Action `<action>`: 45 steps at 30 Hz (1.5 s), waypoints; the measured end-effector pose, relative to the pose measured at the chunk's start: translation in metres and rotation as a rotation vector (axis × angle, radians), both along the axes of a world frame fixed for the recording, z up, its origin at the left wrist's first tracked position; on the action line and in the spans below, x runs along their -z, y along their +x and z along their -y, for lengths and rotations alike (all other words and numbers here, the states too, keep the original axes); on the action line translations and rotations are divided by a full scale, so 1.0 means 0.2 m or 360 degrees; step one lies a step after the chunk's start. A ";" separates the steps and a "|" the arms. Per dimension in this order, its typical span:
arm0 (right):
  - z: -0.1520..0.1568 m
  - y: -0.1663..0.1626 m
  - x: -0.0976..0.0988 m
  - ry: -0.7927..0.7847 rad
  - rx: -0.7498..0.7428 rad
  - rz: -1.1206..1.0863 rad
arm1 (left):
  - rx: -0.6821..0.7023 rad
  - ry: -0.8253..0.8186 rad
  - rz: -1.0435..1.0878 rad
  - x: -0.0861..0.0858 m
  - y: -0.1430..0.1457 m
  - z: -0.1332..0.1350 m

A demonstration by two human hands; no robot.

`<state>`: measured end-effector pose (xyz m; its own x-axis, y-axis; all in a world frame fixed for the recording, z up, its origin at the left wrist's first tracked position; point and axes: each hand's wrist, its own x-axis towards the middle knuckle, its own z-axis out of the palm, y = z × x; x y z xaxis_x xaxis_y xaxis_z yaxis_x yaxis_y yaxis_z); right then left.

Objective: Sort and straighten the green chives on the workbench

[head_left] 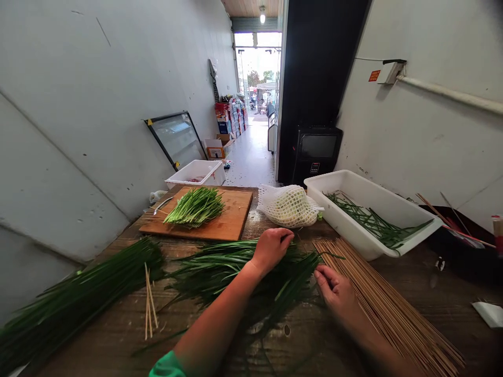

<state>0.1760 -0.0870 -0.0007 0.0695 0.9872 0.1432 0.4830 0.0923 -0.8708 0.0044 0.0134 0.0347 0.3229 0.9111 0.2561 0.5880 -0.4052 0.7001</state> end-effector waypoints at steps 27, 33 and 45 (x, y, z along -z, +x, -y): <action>0.01 -0.02 -0.05 -0.0035 -0.0084 -0.0068 | -0.0079 -0.0376 0.0714 0.03 0.02 0.00; 0.01 -0.01 -0.02 -0.0037 -0.0068 -0.0024 | -0.0028 -0.0336 0.0696 0.02 0.02 0.01; 0.01 -0.02 -0.02 0.0000 -0.0003 -0.0034 | -0.0131 -0.0006 0.0346 -0.02 0.05 0.04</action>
